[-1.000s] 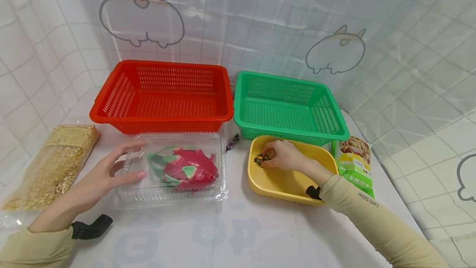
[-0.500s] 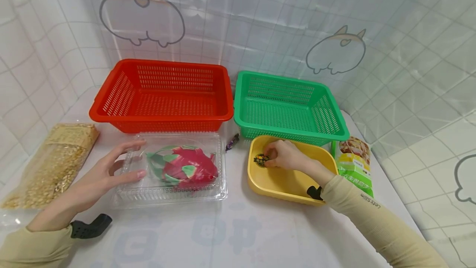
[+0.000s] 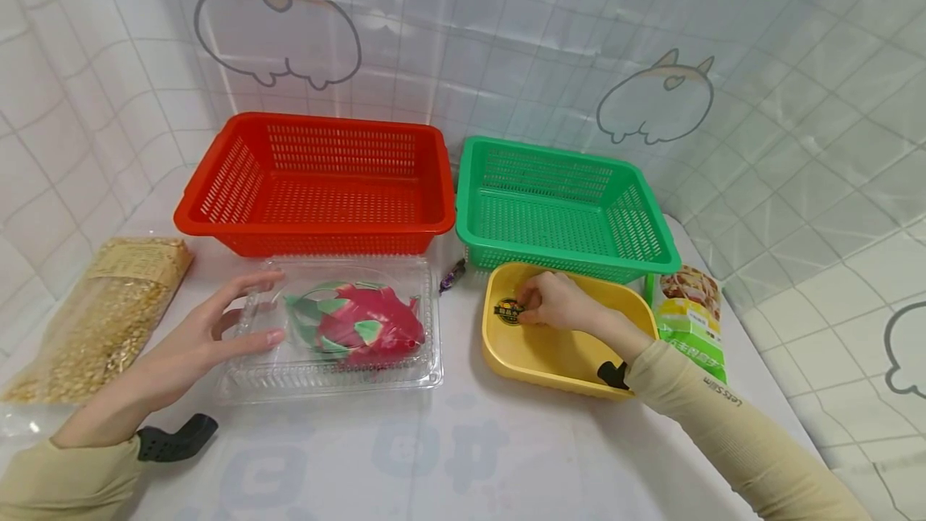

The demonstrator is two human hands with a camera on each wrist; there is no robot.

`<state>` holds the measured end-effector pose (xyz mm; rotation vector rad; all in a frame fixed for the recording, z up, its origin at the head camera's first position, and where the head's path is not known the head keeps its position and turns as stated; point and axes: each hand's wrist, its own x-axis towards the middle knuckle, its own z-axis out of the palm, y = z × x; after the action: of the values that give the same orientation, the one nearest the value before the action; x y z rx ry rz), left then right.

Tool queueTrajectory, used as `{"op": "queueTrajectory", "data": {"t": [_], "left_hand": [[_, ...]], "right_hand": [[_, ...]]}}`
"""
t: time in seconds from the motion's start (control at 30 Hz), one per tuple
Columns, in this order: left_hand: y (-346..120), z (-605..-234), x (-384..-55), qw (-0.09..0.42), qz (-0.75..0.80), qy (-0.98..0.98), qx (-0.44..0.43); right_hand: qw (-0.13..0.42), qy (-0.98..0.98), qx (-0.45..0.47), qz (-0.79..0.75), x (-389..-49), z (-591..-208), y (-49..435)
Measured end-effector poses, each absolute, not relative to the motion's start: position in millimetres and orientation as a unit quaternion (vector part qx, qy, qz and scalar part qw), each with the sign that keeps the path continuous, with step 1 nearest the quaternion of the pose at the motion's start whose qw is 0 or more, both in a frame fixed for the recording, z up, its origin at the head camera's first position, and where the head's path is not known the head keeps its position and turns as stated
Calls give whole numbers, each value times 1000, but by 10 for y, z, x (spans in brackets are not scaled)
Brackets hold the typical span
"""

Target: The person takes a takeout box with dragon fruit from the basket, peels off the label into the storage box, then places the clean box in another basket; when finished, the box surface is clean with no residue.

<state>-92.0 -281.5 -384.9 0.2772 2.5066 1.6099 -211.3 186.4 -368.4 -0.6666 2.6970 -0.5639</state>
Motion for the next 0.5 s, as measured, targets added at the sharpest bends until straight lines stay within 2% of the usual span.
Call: {"op": "queueTrajectory", "data": {"t": [0.5], "left_hand": [[-2804,-3838,-920,74,535,837,89]], "right_hand": [[154,940,-237,-193,-2093,-3668,1893]]}}
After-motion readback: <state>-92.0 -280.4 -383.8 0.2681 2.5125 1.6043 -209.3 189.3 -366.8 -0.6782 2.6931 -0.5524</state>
